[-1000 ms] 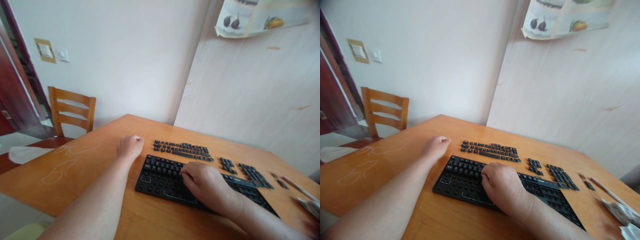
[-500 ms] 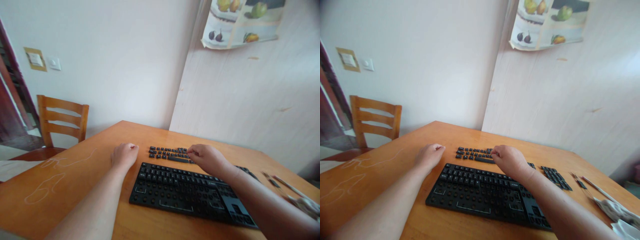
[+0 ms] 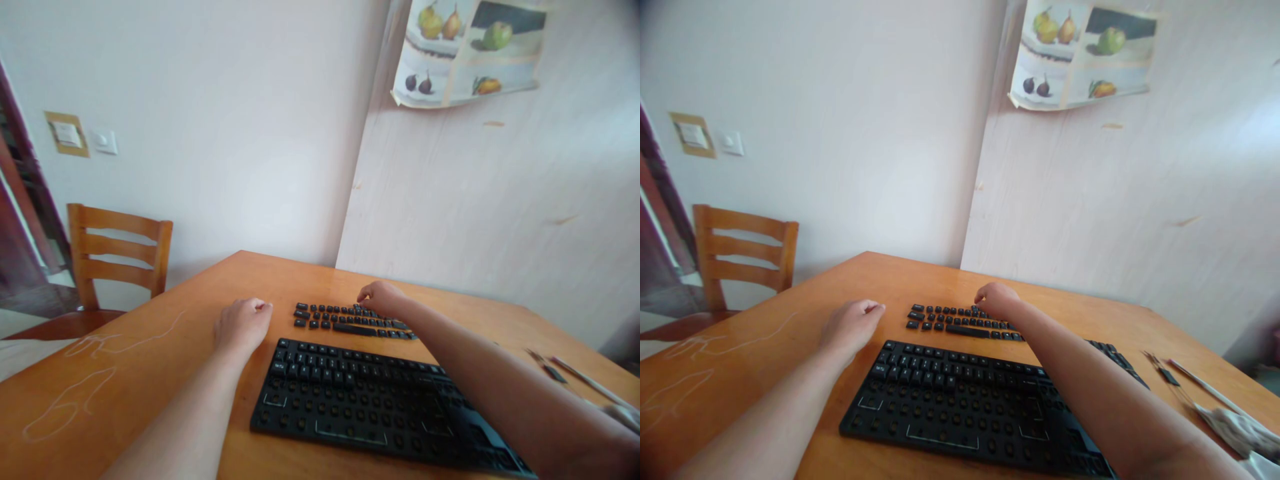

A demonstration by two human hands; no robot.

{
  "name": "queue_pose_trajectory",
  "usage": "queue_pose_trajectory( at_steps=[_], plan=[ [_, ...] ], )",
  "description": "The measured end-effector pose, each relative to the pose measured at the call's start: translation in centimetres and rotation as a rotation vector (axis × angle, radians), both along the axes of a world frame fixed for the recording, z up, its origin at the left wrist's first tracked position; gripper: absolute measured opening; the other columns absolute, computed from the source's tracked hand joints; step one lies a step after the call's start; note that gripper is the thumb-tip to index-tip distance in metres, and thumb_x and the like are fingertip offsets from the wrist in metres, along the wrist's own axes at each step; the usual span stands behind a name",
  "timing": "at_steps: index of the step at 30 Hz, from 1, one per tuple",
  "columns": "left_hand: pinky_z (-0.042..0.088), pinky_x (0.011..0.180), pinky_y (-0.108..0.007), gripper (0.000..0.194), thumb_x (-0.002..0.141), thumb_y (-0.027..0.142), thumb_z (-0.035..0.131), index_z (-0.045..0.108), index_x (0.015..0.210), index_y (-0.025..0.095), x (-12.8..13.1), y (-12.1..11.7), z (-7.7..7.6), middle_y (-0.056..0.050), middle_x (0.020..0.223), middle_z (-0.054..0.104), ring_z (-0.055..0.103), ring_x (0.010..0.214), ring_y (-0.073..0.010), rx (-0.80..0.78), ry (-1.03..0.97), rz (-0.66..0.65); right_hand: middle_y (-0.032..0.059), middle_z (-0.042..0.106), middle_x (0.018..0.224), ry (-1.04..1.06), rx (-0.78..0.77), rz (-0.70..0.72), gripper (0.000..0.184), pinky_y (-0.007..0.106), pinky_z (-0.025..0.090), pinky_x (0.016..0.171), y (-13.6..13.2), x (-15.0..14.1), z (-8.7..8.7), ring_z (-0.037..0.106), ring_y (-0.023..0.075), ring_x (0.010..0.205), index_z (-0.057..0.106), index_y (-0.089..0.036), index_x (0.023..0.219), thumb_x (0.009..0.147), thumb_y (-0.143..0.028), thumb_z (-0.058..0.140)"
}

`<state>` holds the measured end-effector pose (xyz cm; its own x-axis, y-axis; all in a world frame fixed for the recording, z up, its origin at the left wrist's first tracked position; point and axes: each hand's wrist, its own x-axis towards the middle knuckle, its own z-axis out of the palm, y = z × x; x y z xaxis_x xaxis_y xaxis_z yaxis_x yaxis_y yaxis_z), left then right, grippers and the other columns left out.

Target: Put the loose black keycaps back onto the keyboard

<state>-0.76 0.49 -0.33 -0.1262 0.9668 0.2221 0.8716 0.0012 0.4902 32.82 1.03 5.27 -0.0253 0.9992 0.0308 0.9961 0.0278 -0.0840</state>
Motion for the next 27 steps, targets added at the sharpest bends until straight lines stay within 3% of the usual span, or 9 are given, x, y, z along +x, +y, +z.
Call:
queue_pose_trajectory(
  at_steps=[9, 16, 22, 27],
  plan=[
    [0.044, 0.069, -0.034, 0.037, 0.087, 0.053, 0.046, 0.076, 0.095, 0.032, 0.0, -0.1, 0.1, -0.006, 0.109, 0.074, 0.066, 0.094, -0.0274, 0.007, 0.001, -0.001, 0.0041, 0.075, 0.098, -0.001, -0.066, -0.009, 0.017, 0.028, 0.049, 0.079, 1.4, -0.2, -0.6, 0.067, 0.0190, 0.090, 0.078, -0.026, 0.095, 0.080, -0.029, 0.071],
    [0.044, 0.069, -0.032, 0.036, 0.087, 0.053, 0.048, 0.076, 0.096, 0.032, 0.0, -0.2, 0.2, -0.006, 0.108, 0.075, 0.067, 0.093, -0.0267, -0.006, 0.019, 0.004, 0.0076, 0.065, 0.115, -0.022, -0.118, -0.004, 0.029, 0.043, 0.053, 0.088, 1.9, -0.4, -0.6, 0.063, 0.0204, 0.101, 0.064, -0.016, 0.113, 0.094, -0.038, 0.060],
    [0.044, 0.068, -0.033, 0.037, 0.087, 0.054, 0.047, 0.076, 0.094, 0.032, 0.1, -0.1, 0.0, -0.006, 0.106, 0.075, 0.067, 0.092, -0.0266, 0.003, 0.004, 0.000, 0.0060, 0.067, 0.109, -0.031, -0.166, -0.010, 0.027, 0.039, 0.055, 0.084, 2.1, -0.7, -0.9, 0.064, 0.0188, 0.094, 0.065, -0.016, 0.109, 0.094, -0.037, 0.060],
    [0.042, 0.066, -0.032, 0.038, 0.087, 0.053, 0.045, 0.076, 0.089, 0.031, 0.2, -0.4, 0.2, -0.006, 0.103, 0.075, 0.067, 0.089, -0.0264, 0.005, 0.018, 0.007, 0.0060, 0.071, 0.096, 0.000, -0.114, -0.018, 0.025, 0.036, 0.053, 0.080, 1.9, -0.9, -1.0, 0.066, 0.0185, 0.087, 0.070, -0.014, 0.099, 0.089, -0.037, 0.065]
  ],
)
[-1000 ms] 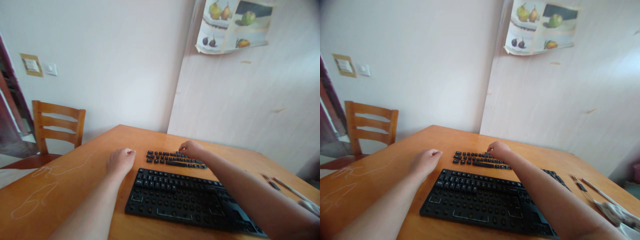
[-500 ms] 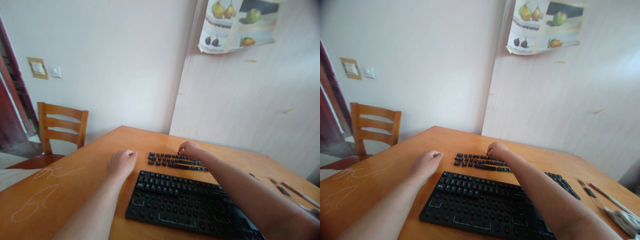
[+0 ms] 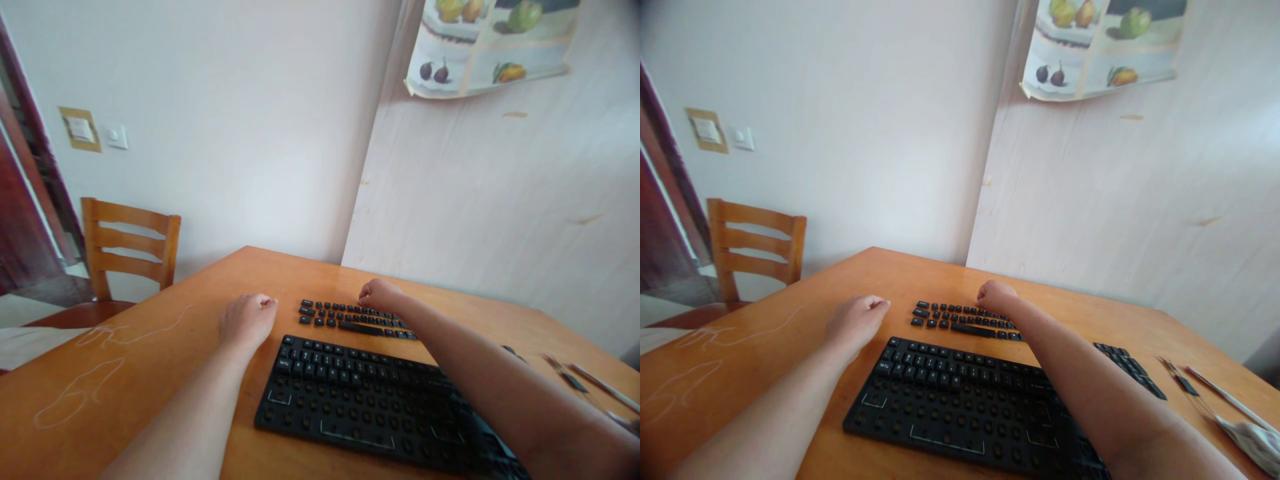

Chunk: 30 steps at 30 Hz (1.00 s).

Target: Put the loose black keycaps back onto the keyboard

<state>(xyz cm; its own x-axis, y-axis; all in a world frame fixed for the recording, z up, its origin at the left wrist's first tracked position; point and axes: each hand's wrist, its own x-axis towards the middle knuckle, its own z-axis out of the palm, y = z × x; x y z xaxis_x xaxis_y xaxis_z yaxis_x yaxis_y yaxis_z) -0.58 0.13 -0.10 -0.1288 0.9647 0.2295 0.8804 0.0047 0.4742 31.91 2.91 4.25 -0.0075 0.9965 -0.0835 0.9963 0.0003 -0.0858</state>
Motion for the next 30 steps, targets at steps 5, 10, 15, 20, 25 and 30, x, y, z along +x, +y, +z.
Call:
queue_pose_trajectory(
  at_steps=[5, 10, 15, 20, 25, 30],
  plan=[
    [0.044, 0.069, -0.033, 0.038, 0.087, 0.055, 0.046, 0.076, 0.094, 0.032, 0.0, 0.1, -0.2, -0.006, 0.107, 0.075, 0.066, 0.092, -0.0268, 0.003, -0.012, 0.002, 0.0071, 0.075, 0.089, 0.047, 0.117, 0.018, 0.017, 0.028, 0.047, 0.072, -1.0, -0.2, 1.2, 0.066, 0.0189, 0.085, 0.077, -0.018, 0.089, 0.081, -0.028, 0.066],
    [0.045, 0.075, -0.036, 0.037, 0.087, 0.055, 0.049, 0.076, 0.098, 0.032, 0.0, 0.2, -0.2, -0.007, 0.111, 0.073, 0.065, 0.097, -0.0280, -0.010, -0.037, 0.003, 0.0051, 0.074, 0.088, 0.117, 0.175, 0.114, 0.020, 0.027, 0.045, 0.067, -5.0, -1.4, 3.1, 0.064, 0.0163, 0.077, 0.077, -0.020, 0.090, 0.084, -0.031, 0.061],
    [0.046, 0.075, -0.037, 0.036, 0.086, 0.053, 0.048, 0.076, 0.096, 0.032, 0.1, 0.1, 0.1, -0.007, 0.111, 0.074, 0.066, 0.096, -0.0291, -0.016, -0.038, 0.004, 0.0013, 0.071, 0.080, 0.194, 0.198, 0.285, 0.019, 0.025, 0.042, 0.063, -12.3, -3.5, 4.1, 0.061, 0.0134, 0.070, 0.076, -0.022, 0.090, 0.085, -0.031, 0.060],
    [0.047, 0.073, -0.038, 0.038, 0.086, 0.053, 0.047, 0.076, 0.097, 0.033, 0.1, 0.1, 0.2, -0.006, 0.110, 0.074, 0.065, 0.098, -0.0313, -0.011, -0.023, 0.003, 0.0006, 0.069, 0.082, 0.180, 0.190, 0.396, 0.018, 0.025, 0.044, 0.070, -17.7, -4.5, 3.2, 0.062, 0.0144, 0.077, 0.075, -0.024, 0.097, 0.088, -0.029, 0.059],
    [0.046, 0.075, -0.035, 0.039, 0.086, 0.055, 0.048, 0.076, 0.097, 0.032, 0.0, 0.3, 0.0, -0.007, 0.108, 0.075, 0.066, 0.095, -0.0285, -0.029, -0.032, 0.001, 0.0016, 0.069, 0.086, 0.151, 0.160, 0.370, 0.018, 0.026, 0.045, 0.076, -19.3, -4.7, 2.0, 0.063, 0.0157, 0.081, 0.074, -0.024, 0.096, 0.091, -0.028, 0.057],
    [0.047, 0.077, -0.038, 0.039, 0.086, 0.055, 0.047, 0.076, 0.100, 0.033, 0.0, 0.3, -0.1, -0.007, 0.111, 0.074, 0.065, 0.097, -0.0301, -0.019, -0.035, 0.005, 0.0026, 0.069, 0.089, 0.156, 0.185, 0.364, 0.020, 0.026, 0.046, 0.078, -19.4, -4.9, 1.3, 0.064, 0.0162, 0.083, 0.073, -0.024, 0.099, 0.092, -0.028, 0.055]
  ],
)
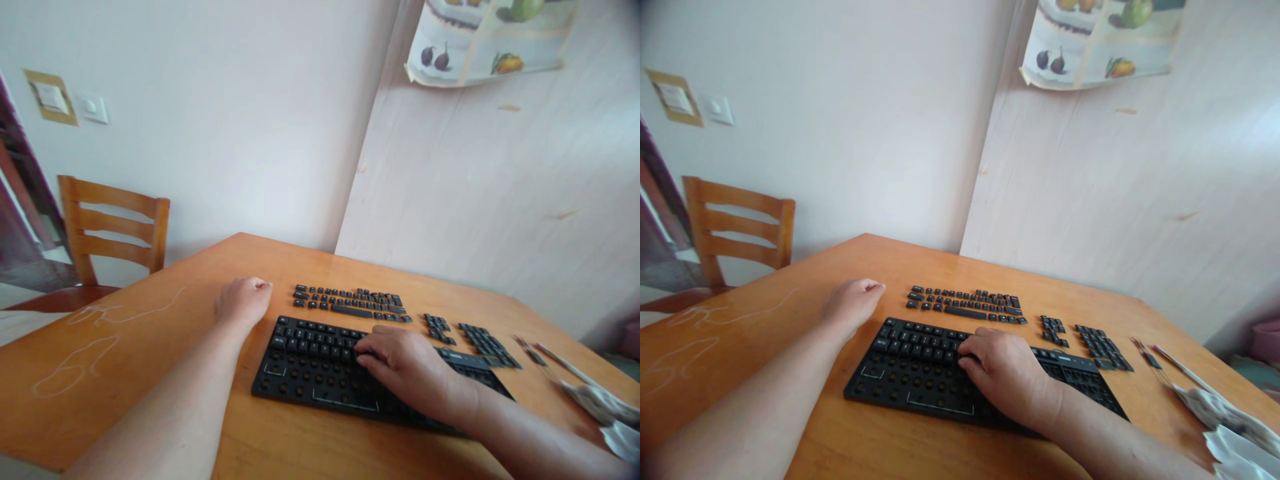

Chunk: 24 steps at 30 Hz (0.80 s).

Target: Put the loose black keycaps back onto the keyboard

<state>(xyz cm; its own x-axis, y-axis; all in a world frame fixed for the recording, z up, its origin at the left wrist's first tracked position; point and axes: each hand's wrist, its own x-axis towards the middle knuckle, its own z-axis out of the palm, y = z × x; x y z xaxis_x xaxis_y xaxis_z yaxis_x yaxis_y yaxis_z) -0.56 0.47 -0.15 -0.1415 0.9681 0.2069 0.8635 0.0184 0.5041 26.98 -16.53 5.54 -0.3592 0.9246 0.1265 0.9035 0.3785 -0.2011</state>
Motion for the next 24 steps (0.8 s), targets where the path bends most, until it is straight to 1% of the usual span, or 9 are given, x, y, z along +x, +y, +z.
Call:
queue_pose_trajectory(
  at_steps=[5, 12, 15, 19, 21, 24],
  plan=[
    [0.047, 0.077, -0.039, 0.037, 0.085, 0.053, 0.048, 0.076, 0.099, 0.034, 0.1, 0.0, 0.0, -0.007, 0.111, 0.073, 0.065, 0.098, -0.0313, -0.001, 0.010, 0.006, 0.0028, 0.069, 0.090, -0.008, 0.018, -0.020, 0.021, 0.026, 0.046, 0.078, -0.1, -0.2, -0.3, 0.064, 0.0168, 0.085, 0.073, -0.025, 0.101, 0.093, -0.029, 0.055],
    [0.046, 0.078, -0.039, 0.037, 0.086, 0.053, 0.046, 0.076, 0.099, 0.034, 0.1, -0.1, 0.1, -0.006, 0.111, 0.073, 0.065, 0.097, -0.0300, -0.002, 0.005, 0.002, 0.0024, 0.070, 0.089, -0.039, 0.010, -0.049, 0.021, 0.027, 0.045, 0.078, -0.4, -0.7, -0.1, 0.064, 0.0173, 0.085, 0.072, -0.025, 0.099, 0.094, -0.030, 0.053],
    [0.046, 0.077, -0.039, 0.038, 0.086, 0.053, 0.047, 0.076, 0.099, 0.033, 0.1, -0.2, 0.2, -0.007, 0.111, 0.073, 0.065, 0.097, -0.0305, 0.001, -0.001, 0.002, 0.0028, 0.069, 0.087, -0.095, 0.024, -0.066, 0.023, 0.028, 0.044, 0.077, -0.6, -0.9, -0.2, 0.063, 0.0181, 0.084, 0.072, -0.024, 0.094, 0.095, -0.031, 0.050],
    [0.046, 0.078, -0.039, 0.038, 0.086, 0.053, 0.048, 0.076, 0.100, 0.032, 0.1, -0.3, 0.3, -0.008, 0.111, 0.073, 0.064, 0.099, -0.0311, -0.006, -0.005, 0.007, 0.0032, 0.068, 0.082, -0.204, 0.067, -0.070, 0.030, 0.029, 0.042, 0.070, -0.9, -1.4, -0.7, 0.063, 0.0184, 0.078, 0.069, -0.023, 0.083, 0.097, -0.030, 0.045],
    [0.046, 0.078, -0.038, 0.038, 0.086, 0.053, 0.049, 0.076, 0.102, 0.032, 0.2, -0.3, 0.3, -0.008, 0.111, 0.073, 0.064, 0.098, -0.0305, -0.008, -0.008, 0.007, 0.0033, 0.068, 0.080, -0.251, 0.088, -0.082, 0.032, 0.030, 0.040, 0.068, -1.0, -1.7, -1.0, 0.063, 0.0182, 0.075, 0.068, -0.023, 0.081, 0.098, -0.029, 0.042],
    [0.046, 0.077, -0.037, 0.039, 0.086, 0.054, 0.049, 0.076, 0.103, 0.031, 0.1, -0.1, 0.2, -0.008, 0.112, 0.073, 0.065, 0.097, -0.0295, -0.009, -0.011, 0.001, 0.0032, 0.068, 0.079, -0.311, 0.123, -0.099, 0.031, 0.031, 0.038, 0.065, -1.5, -2.2, -1.2, 0.062, 0.0183, 0.072, 0.067, -0.022, 0.084, 0.098, -0.024, 0.039]
  ],
)
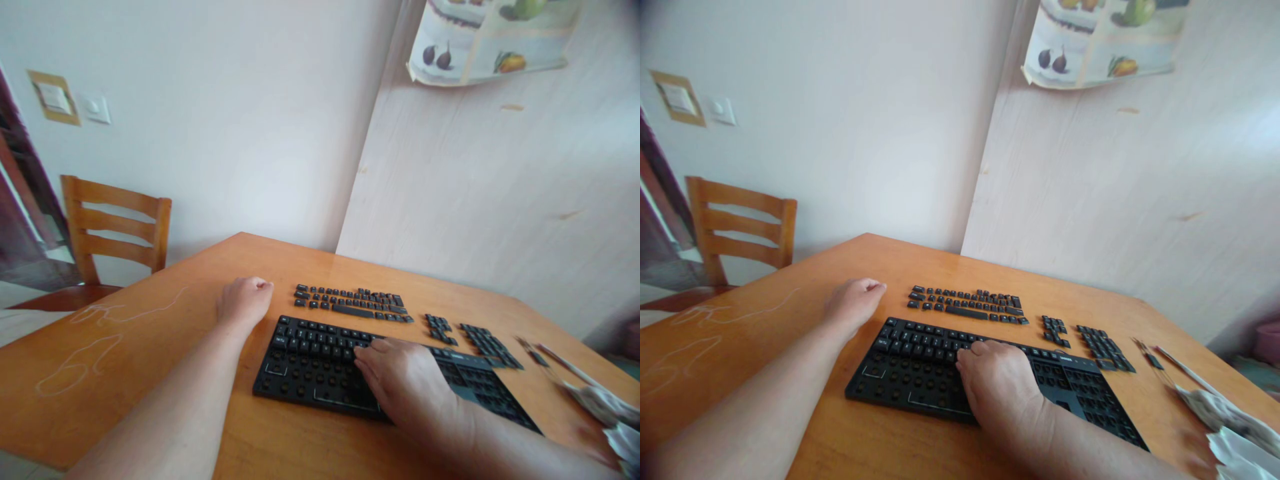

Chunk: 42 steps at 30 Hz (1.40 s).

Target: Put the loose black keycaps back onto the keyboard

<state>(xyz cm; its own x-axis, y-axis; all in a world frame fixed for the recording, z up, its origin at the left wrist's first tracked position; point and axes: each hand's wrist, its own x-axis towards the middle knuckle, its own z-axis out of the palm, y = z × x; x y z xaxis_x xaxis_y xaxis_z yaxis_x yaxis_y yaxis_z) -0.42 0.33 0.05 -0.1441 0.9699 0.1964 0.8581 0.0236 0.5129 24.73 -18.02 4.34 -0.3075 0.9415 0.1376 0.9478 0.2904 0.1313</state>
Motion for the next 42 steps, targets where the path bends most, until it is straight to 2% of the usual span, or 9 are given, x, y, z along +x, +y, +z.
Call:
queue_pose_trajectory(
  at_steps=[4, 9, 19, 27, 33, 42],
  plan=[
    [0.046, 0.077, -0.037, 0.037, 0.086, 0.053, 0.049, 0.076, 0.101, 0.032, 0.0, 0.1, -0.2, -0.007, 0.112, 0.073, 0.064, 0.099, -0.0300, 0.018, 0.007, 0.008, 0.0039, 0.069, 0.080, -0.091, 0.012, 0.020, 0.027, 0.032, 0.038, 0.064, -0.8, -0.6, 0.0, 0.063, 0.0197, 0.071, 0.069, -0.019, 0.100, 0.094, -0.019, 0.042],
    [0.046, 0.074, -0.037, 0.036, 0.086, 0.052, 0.048, 0.077, 0.099, 0.033, 0.0, 0.0, -0.2, -0.007, 0.109, 0.074, 0.065, 0.095, -0.0289, 0.027, 0.016, 0.004, 0.0063, 0.071, 0.083, -0.201, -0.010, 0.031, 0.039, 0.034, 0.041, 0.063, -1.3, -1.0, 0.1, 0.065, 0.0210, 0.072, 0.063, -0.011, 0.124, 0.089, -0.016, 0.045],
    [0.044, 0.072, -0.036, 0.038, 0.086, 0.052, 0.047, 0.076, 0.097, 0.032, 0.0, 0.0, -0.2, -0.008, 0.107, 0.074, 0.064, 0.092, -0.0284, 0.029, 0.027, -0.001, 0.0108, 0.073, 0.086, -0.313, -0.084, -0.003, 0.054, 0.032, 0.043, 0.060, -1.3, -1.2, -0.1, 0.067, 0.0224, 0.073, 0.052, -0.006, 0.140, 0.086, -0.016, 0.046],
    [0.045, 0.072, -0.037, 0.038, 0.085, 0.053, 0.047, 0.077, 0.096, 0.032, 0.0, 0.1, -0.2, -0.008, 0.108, 0.073, 0.064, 0.096, -0.0311, 0.037, 0.028, 0.010, 0.0106, 0.074, 0.087, -0.243, -0.141, -0.024, 0.050, 0.031, 0.045, 0.062, -1.3, -1.3, 0.5, 0.069, 0.0233, 0.076, 0.058, -0.010, 0.134, 0.085, -0.017, 0.048],
    [0.045, 0.073, -0.038, 0.039, 0.085, 0.053, 0.047, 0.077, 0.097, 0.032, 0.0, 0.0, -0.1, -0.008, 0.107, 0.074, 0.064, 0.094, -0.0306, 0.028, 0.011, 0.009, 0.0055, 0.074, 0.090, -0.001, -0.104, -0.062, 0.041, 0.031, 0.048, 0.074, -1.7, 0.1, 1.7, 0.069, 0.0216, 0.083, 0.065, -0.021, 0.121, 0.088, -0.017, 0.041],
    [0.047, 0.076, -0.039, 0.039, 0.085, 0.054, 0.047, 0.077, 0.094, 0.032, 0.0, 0.0, -0.1, -0.008, 0.109, 0.074, 0.065, 0.097, -0.0310, 0.030, 0.017, 0.004, 0.0033, 0.073, 0.086, 0.051, -0.127, -0.017, 0.034, 0.030, 0.048, 0.073, -2.1, 0.1, 1.4, 0.069, 0.0208, 0.080, 0.070, -0.023, 0.106, 0.086, -0.017, 0.044]
  ],
)
